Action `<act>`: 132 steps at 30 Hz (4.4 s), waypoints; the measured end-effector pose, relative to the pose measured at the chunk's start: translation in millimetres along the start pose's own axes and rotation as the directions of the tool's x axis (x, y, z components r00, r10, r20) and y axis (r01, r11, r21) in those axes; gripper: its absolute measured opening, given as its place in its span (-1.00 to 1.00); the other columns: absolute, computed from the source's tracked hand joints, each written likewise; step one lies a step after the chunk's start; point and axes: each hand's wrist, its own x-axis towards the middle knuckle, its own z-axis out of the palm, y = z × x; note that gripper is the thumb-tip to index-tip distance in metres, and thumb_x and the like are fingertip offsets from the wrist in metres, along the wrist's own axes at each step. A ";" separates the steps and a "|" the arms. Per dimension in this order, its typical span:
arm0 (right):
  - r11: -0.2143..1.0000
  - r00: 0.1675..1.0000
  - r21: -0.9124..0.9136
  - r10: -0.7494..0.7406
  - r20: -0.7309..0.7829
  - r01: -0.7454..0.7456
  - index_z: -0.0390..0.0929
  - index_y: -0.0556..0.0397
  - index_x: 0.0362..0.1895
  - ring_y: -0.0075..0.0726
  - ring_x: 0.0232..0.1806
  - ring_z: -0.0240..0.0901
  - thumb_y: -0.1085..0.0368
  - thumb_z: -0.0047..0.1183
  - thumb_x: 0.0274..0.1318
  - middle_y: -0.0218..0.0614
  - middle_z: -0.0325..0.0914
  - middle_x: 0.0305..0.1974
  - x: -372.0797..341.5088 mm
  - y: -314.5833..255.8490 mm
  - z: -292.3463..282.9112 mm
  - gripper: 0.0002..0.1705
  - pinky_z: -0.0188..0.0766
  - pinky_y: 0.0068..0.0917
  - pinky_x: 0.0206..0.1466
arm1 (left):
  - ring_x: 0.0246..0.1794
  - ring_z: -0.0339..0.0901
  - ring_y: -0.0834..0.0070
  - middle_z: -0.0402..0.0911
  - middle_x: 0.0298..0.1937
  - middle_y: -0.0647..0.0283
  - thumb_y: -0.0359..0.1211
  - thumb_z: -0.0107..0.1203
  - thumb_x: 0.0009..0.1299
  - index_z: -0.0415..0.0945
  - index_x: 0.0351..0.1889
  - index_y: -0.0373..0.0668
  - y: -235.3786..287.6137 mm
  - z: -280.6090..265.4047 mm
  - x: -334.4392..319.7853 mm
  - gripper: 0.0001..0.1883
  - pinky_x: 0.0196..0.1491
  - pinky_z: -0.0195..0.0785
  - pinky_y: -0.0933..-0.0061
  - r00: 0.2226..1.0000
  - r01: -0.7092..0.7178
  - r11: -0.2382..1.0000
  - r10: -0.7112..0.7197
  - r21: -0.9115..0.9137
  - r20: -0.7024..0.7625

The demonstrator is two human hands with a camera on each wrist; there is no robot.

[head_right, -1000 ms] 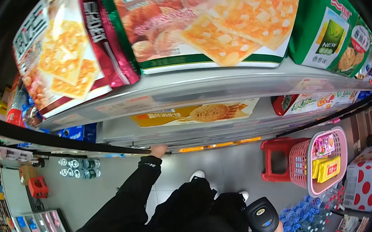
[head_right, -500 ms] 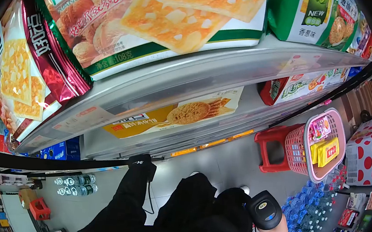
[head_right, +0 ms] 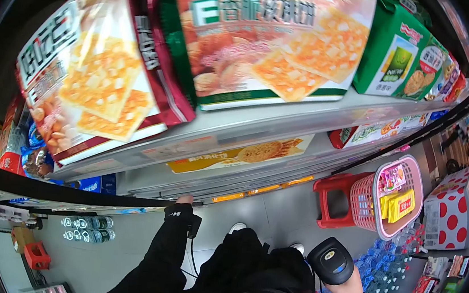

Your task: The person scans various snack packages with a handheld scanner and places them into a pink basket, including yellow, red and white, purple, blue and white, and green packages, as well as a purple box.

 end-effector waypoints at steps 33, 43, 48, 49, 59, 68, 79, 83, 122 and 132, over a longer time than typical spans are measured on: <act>0.827 0.552 0.250 -0.531 0.643 0.504 0.35 0.21 -0.08 -0.20 -0.15 0.41 0.30 0.24 -0.45 -0.12 0.45 -0.17 60.8 -49.3 -29.6 -0.33 0.29 -0.40 -0.05 | 0.00 0.38 0.36 0.38 0.02 0.11 -0.29 0.17 0.13 0.12 0.11 -0.32 105.3 16.7 -287.5 -0.36 0.06 0.25 0.36 0.891 0.233 0.765 0.080 -0.600 0.448; 0.871 0.510 0.332 -0.483 0.712 0.362 0.29 0.19 -0.01 -0.17 -0.12 0.38 0.28 0.25 -0.46 -0.10 0.42 -0.13 51.9 -2.5 -145.4 -0.25 0.28 -0.37 -0.05 | 0.02 0.36 0.38 0.38 0.03 0.16 -0.09 -0.05 0.27 0.16 0.11 -0.25 126.5 176.4 -263.5 -0.44 0.10 0.19 0.34 0.770 0.317 0.878 -0.018 -0.358 0.638; 0.742 0.473 0.418 -0.662 0.581 0.525 0.30 0.20 -0.05 -0.11 -0.12 0.37 0.26 0.23 -0.39 -0.08 0.43 -0.16 45.8 10.1 -196.5 -0.31 0.26 -0.37 -0.05 | -0.36 0.41 0.47 0.45 -0.21 0.15 0.00 -0.16 0.29 0.27 -0.02 -0.25 134.6 266.3 -270.6 -0.48 -0.26 0.34 0.49 0.711 0.437 0.828 -0.080 -0.350 0.698; 0.772 0.516 0.375 -0.627 0.583 0.514 0.30 0.20 -0.05 -0.12 -0.14 0.38 0.26 0.23 -0.38 -0.08 0.43 -0.17 44.3 14.6 -214.3 -0.32 0.27 -0.37 -0.07 | -0.38 0.39 0.45 0.42 -0.24 0.12 -0.06 -0.13 0.29 0.27 -0.03 -0.26 164.0 286.9 -299.1 -0.52 -0.30 0.32 0.51 0.660 0.398 0.826 0.045 -0.400 0.750; 0.915 0.858 0.301 -0.369 0.358 0.268 0.41 0.18 -0.25 -0.32 -0.35 0.44 0.32 0.16 -0.35 -0.20 0.51 -0.38 40.3 77.4 -258.8 -0.56 0.33 -0.46 -0.20 | -0.31 0.35 0.13 0.33 -0.20 -0.03 0.14 -0.24 0.26 0.05 0.18 -0.09 155.9 373.1 -220.6 -0.33 -0.24 0.16 0.21 0.013 0.627 0.696 0.439 -0.349 0.898; 0.837 0.770 0.474 -0.486 0.414 0.273 0.42 0.20 -0.28 -0.37 -0.37 0.43 0.28 0.14 -0.31 -0.22 0.51 -0.43 58.7 75.8 -252.1 -0.60 0.32 -0.47 -0.20 | -0.22 0.29 0.21 0.31 -0.25 0.08 0.20 -0.33 0.26 0.07 0.20 0.01 154.5 376.1 -217.4 -0.34 -0.21 0.10 0.27 0.199 0.539 0.641 0.534 -0.546 0.822; 0.795 0.737 0.552 -0.528 0.422 0.253 0.39 0.20 -0.21 -0.44 -0.32 0.42 0.34 0.19 -0.34 -0.24 0.51 -0.35 59.8 67.3 -259.0 -0.53 0.33 -0.48 -0.17 | -0.32 0.35 0.23 0.37 -0.26 0.03 0.20 -0.26 0.24 0.08 0.16 -0.08 162.4 368.6 -215.0 -0.31 -0.31 0.18 0.25 0.154 0.487 0.711 0.501 -0.507 0.852; 0.770 0.688 0.568 -0.580 0.436 0.290 0.40 0.19 -0.22 -0.45 -0.33 0.41 0.32 0.19 -0.30 -0.26 0.51 -0.36 66.6 57.0 -257.4 -0.56 0.32 -0.48 -0.16 | -0.45 0.36 0.27 0.38 -0.39 0.08 0.21 -0.31 0.25 0.12 0.09 -0.16 167.3 366.2 -223.9 -0.32 -0.39 0.22 0.30 0.345 0.361 0.782 0.395 -0.509 0.852; 0.650 0.993 0.760 -0.088 0.078 -0.002 0.32 0.19 -0.16 -0.42 -0.50 0.39 0.49 0.15 -0.32 -0.26 0.44 -0.52 18.9 102.6 -216.5 -0.51 0.32 -0.49 -0.38 | -0.03 0.39 0.42 0.35 0.04 0.15 -0.32 -0.08 0.31 0.10 0.11 -0.27 150.4 304.3 -210.2 -0.55 0.02 0.30 0.43 0.443 0.508 0.851 -0.391 0.133 0.807; 0.666 0.922 0.746 0.293 -0.255 -0.005 0.40 0.19 -0.25 -0.44 -0.56 0.39 0.51 0.10 -0.28 -0.32 0.45 -0.56 2.1 191.8 -271.1 -0.64 0.31 -0.52 -0.46 | 0.01 0.37 0.38 0.32 0.03 0.05 -0.42 -0.10 0.31 0.02 0.13 -0.34 136.7 444.2 -236.1 -0.53 0.06 0.29 0.39 0.421 0.512 0.845 -0.406 0.157 0.811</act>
